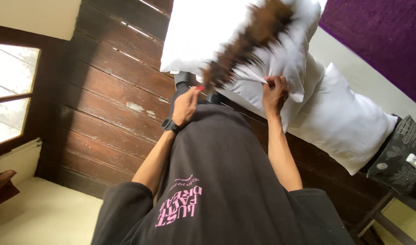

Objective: Dusting pillows on a bed using a feather duster.

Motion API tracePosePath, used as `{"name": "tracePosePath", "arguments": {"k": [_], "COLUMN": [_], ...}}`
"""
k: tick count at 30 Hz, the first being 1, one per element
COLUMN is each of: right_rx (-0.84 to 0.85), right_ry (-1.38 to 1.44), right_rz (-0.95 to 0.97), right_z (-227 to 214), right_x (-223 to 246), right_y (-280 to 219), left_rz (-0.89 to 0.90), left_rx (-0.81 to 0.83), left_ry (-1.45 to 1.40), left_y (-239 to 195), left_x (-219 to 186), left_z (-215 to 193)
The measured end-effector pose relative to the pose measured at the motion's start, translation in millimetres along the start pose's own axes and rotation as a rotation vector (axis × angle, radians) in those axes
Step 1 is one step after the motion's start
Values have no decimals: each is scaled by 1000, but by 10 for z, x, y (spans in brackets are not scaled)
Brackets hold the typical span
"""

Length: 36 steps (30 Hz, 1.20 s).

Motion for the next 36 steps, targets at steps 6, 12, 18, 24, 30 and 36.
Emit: {"name": "tracePosePath", "arguments": {"k": [6, 12, 18, 24, 30, 36], "right_rx": [-95, -45, -20, -29, -38, -12], "right_ry": [-31, -10, 46, 43, 71, 87], "right_rz": [-24, 2, 45, 43, 44, 73], "right_z": [-370, -5, 29, 32, 44, -22], "right_x": [562, -94, -132, -160, -166, -2], "right_y": [35, -80, -127, -136, -183, -183], "left_rz": [123, -142, -324, -508, -274, 35], "left_rx": [363, 360, 146, -215, -300, 96], "left_ry": [255, 224, 128, 114, 61, 149], "left_y": [-141, -534, -950, -1340, -692, -126], "left_x": [284, 636, 961, 1994, 845, 229], "left_z": [475, 70, -379, -339, -412, 418]}}
Point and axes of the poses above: each hand's wrist, its own y-axis towards the middle knuckle, its own z-axis out of the palm, x = y × z, the point moved 8 cm from there along y, towards the middle knuckle, and after that the axes turned 9 degrees about z, right-handed, at the moved point
